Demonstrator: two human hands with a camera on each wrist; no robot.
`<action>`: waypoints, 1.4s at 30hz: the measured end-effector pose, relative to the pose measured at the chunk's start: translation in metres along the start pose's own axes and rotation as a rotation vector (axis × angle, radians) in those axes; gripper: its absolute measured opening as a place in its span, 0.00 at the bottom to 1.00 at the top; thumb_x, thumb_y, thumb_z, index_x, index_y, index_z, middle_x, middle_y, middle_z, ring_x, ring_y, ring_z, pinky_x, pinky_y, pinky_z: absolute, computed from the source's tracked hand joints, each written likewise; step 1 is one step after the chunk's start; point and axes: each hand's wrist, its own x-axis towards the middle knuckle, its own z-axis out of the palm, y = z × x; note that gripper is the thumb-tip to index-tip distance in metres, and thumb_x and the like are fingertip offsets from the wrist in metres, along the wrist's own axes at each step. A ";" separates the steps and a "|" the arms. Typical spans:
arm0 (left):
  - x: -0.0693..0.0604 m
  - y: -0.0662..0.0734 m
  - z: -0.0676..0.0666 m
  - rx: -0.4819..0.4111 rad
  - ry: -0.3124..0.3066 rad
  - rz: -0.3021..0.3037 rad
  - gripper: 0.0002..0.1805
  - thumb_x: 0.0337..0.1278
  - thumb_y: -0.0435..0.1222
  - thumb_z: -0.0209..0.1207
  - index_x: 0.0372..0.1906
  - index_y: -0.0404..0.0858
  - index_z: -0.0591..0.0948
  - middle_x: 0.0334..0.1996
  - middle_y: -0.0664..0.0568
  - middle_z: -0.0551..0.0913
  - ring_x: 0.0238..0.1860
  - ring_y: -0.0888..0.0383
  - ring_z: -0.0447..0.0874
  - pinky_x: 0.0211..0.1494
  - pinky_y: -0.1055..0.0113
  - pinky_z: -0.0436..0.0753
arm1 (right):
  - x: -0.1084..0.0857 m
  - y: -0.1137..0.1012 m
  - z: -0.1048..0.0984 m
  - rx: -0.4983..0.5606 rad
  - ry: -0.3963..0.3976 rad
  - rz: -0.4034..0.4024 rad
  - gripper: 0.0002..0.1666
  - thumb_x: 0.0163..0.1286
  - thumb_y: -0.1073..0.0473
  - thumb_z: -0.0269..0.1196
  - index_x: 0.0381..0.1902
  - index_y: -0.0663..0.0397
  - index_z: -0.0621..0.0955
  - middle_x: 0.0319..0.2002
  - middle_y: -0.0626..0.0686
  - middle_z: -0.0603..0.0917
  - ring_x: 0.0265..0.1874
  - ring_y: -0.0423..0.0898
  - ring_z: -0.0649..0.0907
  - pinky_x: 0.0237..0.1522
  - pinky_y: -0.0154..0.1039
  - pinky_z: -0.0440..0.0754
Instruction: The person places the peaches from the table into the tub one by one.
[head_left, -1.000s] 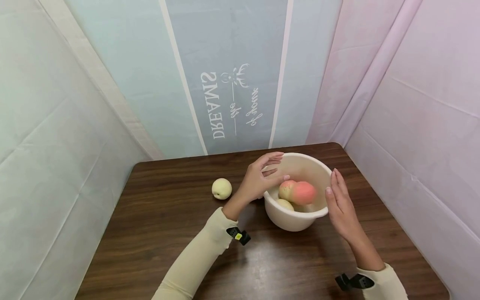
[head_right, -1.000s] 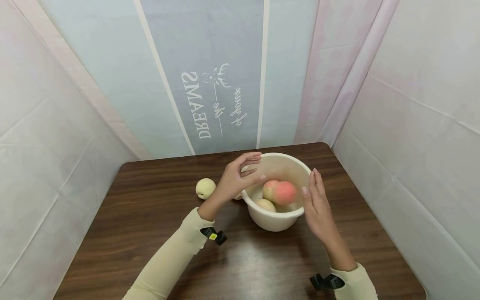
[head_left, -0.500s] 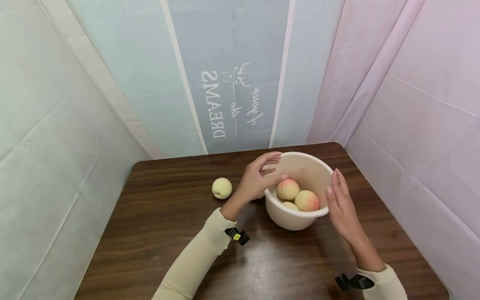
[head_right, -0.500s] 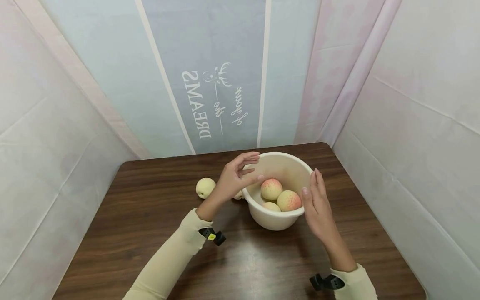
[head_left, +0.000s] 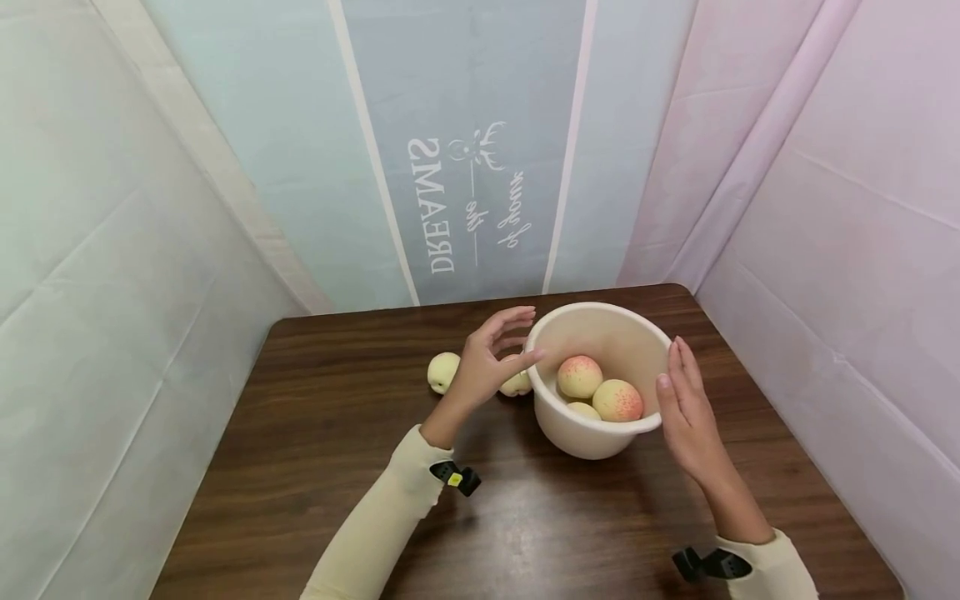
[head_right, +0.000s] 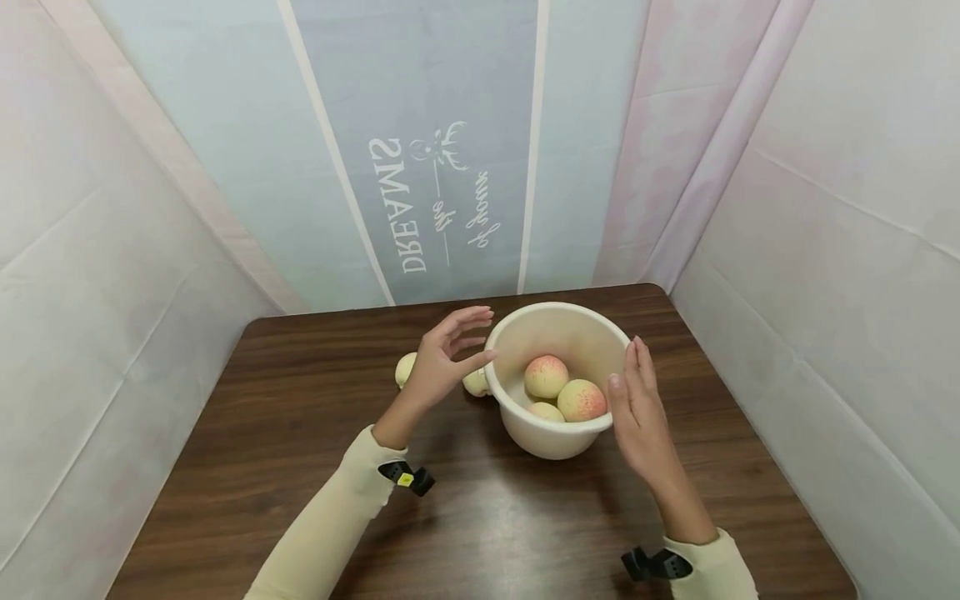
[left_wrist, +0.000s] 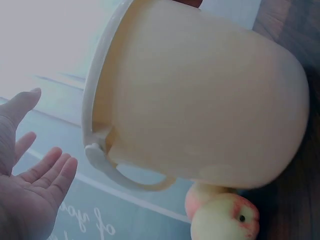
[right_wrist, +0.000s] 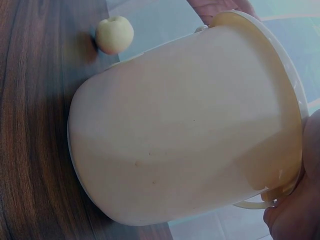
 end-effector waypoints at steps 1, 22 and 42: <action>-0.002 -0.001 -0.002 0.010 0.003 0.000 0.31 0.54 0.23 0.70 0.65 0.32 0.76 0.61 0.42 0.79 0.63 0.40 0.76 0.61 0.41 0.78 | 0.000 0.000 0.000 0.000 0.001 0.000 0.34 0.84 0.58 0.44 0.80 0.62 0.47 0.82 0.54 0.43 0.78 0.59 0.47 0.74 0.38 0.43; -0.038 -0.023 -0.034 0.112 0.113 -0.021 0.29 0.56 0.23 0.69 0.65 0.33 0.76 0.60 0.40 0.80 0.61 0.36 0.76 0.59 0.39 0.78 | 0.000 0.002 0.000 -0.002 0.000 -0.007 0.34 0.84 0.60 0.44 0.80 0.62 0.48 0.81 0.56 0.43 0.78 0.60 0.48 0.68 0.21 0.43; -0.068 -0.058 -0.075 0.168 0.211 -0.124 0.31 0.58 0.26 0.69 0.66 0.30 0.75 0.63 0.36 0.77 0.65 0.34 0.72 0.62 0.33 0.73 | -0.001 0.005 0.001 0.006 0.006 -0.016 0.34 0.84 0.60 0.44 0.80 0.63 0.48 0.82 0.56 0.43 0.78 0.61 0.48 0.74 0.39 0.43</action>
